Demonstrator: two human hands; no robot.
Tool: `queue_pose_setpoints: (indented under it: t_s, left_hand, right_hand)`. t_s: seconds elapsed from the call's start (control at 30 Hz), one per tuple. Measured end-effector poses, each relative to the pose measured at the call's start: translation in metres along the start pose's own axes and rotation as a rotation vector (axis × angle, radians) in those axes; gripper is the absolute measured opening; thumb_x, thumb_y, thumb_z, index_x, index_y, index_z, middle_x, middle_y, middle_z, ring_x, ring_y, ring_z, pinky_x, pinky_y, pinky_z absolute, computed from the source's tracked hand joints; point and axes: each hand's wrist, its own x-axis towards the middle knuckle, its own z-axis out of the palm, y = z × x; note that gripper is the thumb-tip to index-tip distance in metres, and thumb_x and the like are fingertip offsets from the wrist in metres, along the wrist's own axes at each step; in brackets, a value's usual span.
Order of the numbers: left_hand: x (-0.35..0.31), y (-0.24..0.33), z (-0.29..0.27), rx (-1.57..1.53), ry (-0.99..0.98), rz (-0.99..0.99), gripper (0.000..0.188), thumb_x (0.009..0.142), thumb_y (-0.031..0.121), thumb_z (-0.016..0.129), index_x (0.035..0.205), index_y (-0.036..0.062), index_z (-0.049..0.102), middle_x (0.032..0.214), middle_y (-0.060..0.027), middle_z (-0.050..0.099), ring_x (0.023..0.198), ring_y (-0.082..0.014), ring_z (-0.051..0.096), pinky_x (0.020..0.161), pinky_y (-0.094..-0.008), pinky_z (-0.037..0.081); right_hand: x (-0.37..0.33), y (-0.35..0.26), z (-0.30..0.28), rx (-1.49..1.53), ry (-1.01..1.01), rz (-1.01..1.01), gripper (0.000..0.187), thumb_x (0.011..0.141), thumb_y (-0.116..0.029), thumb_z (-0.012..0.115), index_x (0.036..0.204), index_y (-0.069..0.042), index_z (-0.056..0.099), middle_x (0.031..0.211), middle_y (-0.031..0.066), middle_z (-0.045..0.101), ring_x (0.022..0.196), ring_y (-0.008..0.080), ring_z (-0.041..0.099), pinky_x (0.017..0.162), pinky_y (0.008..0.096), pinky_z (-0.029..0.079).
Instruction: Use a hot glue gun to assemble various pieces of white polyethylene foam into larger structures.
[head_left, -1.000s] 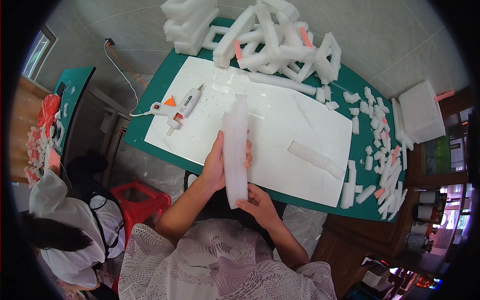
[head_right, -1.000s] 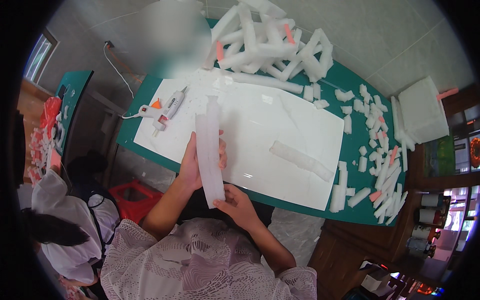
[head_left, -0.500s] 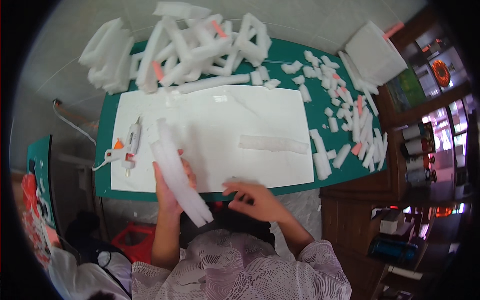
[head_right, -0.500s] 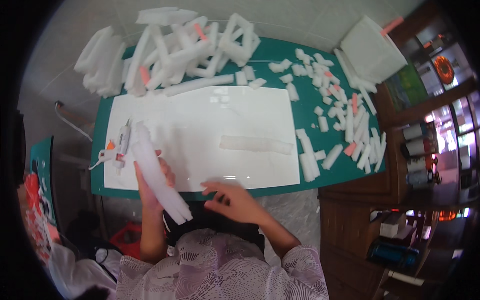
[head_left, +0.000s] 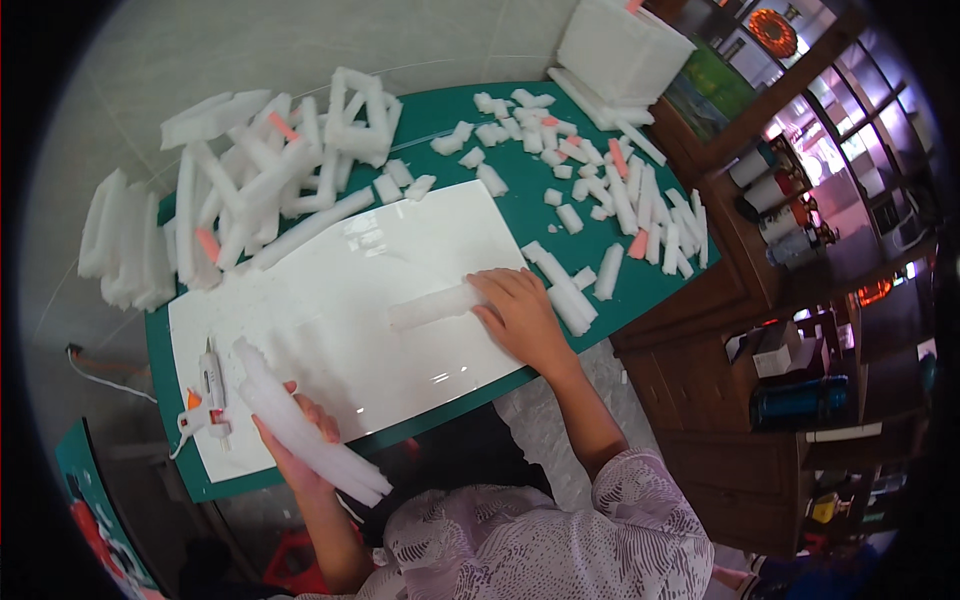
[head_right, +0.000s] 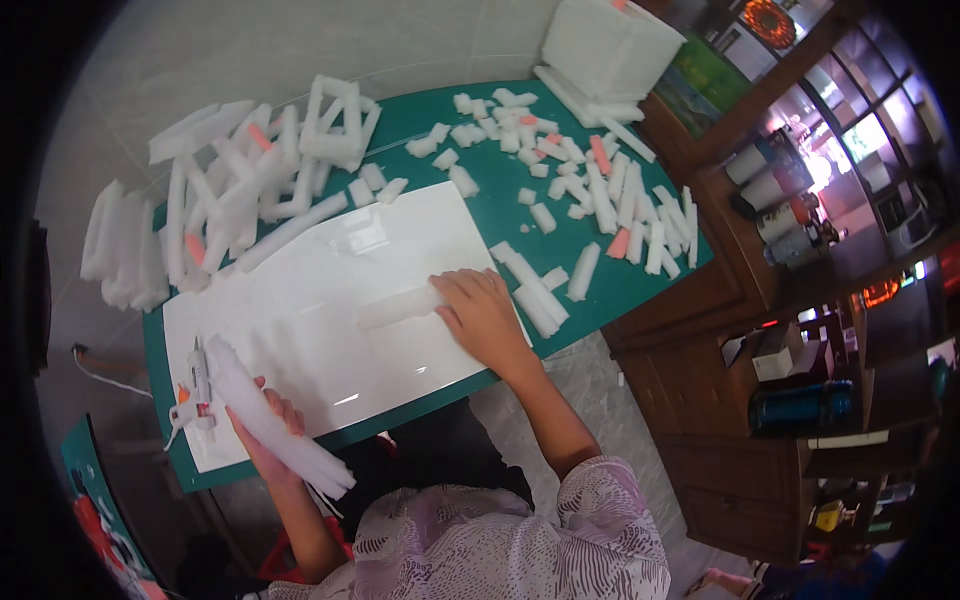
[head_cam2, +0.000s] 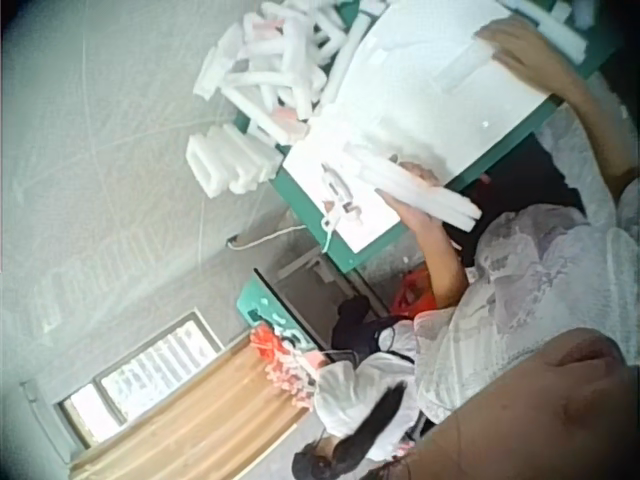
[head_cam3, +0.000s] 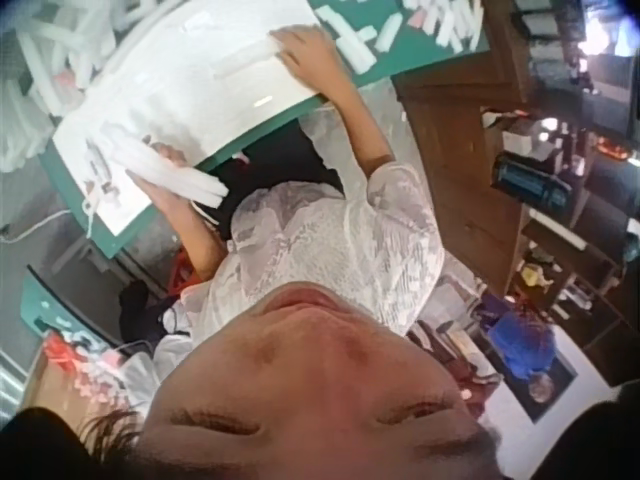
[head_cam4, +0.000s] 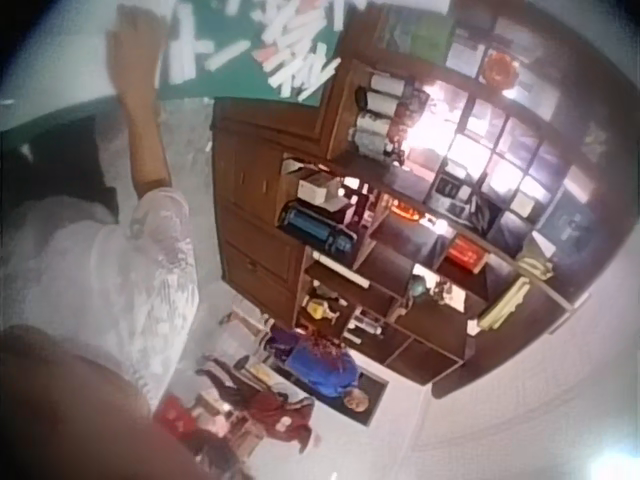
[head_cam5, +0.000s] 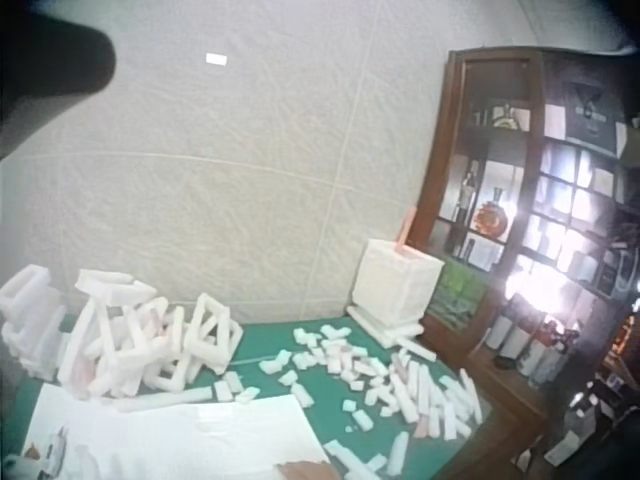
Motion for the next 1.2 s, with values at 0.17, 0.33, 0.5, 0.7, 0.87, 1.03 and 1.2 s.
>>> queue_pose_setpoints:
  t_s: [0.17,0.33,0.5,0.7,0.87,1.03,1.2]
  left_hand:
    - [0.003,0.001,-0.012,-0.022,-0.003,-0.008,0.062,0.105,0.055,0.028,0.132,0.0018,0.045,0.082,-0.0085,0.053,0.055,-0.0203,0.052,0.048,-0.0325,0.046]
    - [0.001,0.002,-0.005,-0.006,0.064,0.003,0.06,0.106,0.052,0.028,0.133,0.0015,0.046,0.081,-0.0073,0.051,0.055,-0.0185,0.048,0.047,-0.0313,0.043]
    - [0.002,0.007,-0.015,0.016,-0.025,0.042,0.056,0.107,0.048,0.029,0.134,0.0014,0.045,0.085,-0.0092,0.05,0.058,-0.0179,0.045,0.048,-0.0312,0.041]
    - [0.003,0.032,-0.026,0.034,-0.025,0.115,0.056,0.107,0.047,0.031,0.137,0.0007,0.041,0.087,-0.0096,0.051,0.059,-0.018,0.044,0.05,-0.0312,0.04]
    - [-0.003,0.028,-0.01,0.037,0.092,0.127,0.055,0.107,0.048,0.031,0.134,0.0011,0.044,0.085,-0.0097,0.051,0.059,-0.0192,0.046,0.048,-0.031,0.042]
    - [-0.006,0.011,-0.011,0.044,-0.048,0.075,0.058,0.106,0.051,0.031,0.134,0.0014,0.044,0.085,-0.0095,0.052,0.063,-0.0189,0.05,0.051,-0.0318,0.045]
    - [-0.009,0.003,-0.003,0.092,0.004,0.009,0.061,0.106,0.054,0.028,0.132,0.0014,0.044,0.083,-0.0094,0.054,0.058,-0.0202,0.053,0.051,-0.0309,0.047]
  right_hand:
    - [-0.002,0.012,-0.028,0.183,0.102,0.092,0.039,0.087,-0.021,0.071,0.121,-0.004,0.064,0.116,0.0155,0.066,0.109,0.035,0.06,0.095,0.0401,0.047]
    - [-0.014,0.054,-0.068,0.126,0.301,0.238,0.042,0.085,-0.023,0.075,0.122,-0.004,0.065,0.108,0.0149,0.069,0.09,0.0286,0.067,0.078,0.0352,0.052]
    - [-0.034,0.093,-0.105,0.234,0.388,0.589,0.041,0.086,-0.02,0.074,0.124,-0.006,0.066,0.092,0.008,0.07,0.079,0.014,0.062,0.071,0.0285,0.051]
    - [-0.054,0.151,-0.124,0.311,0.368,0.666,0.042,0.089,-0.025,0.072,0.124,-0.003,0.065,0.098,0.0113,0.072,0.083,0.0164,0.065,0.078,0.0302,0.052]
    - [-0.023,0.177,-0.123,0.596,0.386,0.449,0.042,0.093,-0.025,0.066,0.129,-0.004,0.062,0.109,0.0143,0.071,0.094,0.0183,0.068,0.08,0.0315,0.053]
    - [-0.015,0.236,-0.117,0.02,0.46,0.634,0.039,0.086,-0.022,0.069,0.121,-0.003,0.065,0.102,0.0157,0.072,0.082,0.0245,0.07,0.074,0.0368,0.054]
    - [0.001,0.232,-0.093,0.104,0.301,0.61,0.046,0.084,-0.027,0.072,0.122,-0.003,0.064,0.096,0.0164,0.07,0.061,0.0241,0.068,0.056,0.0341,0.054]
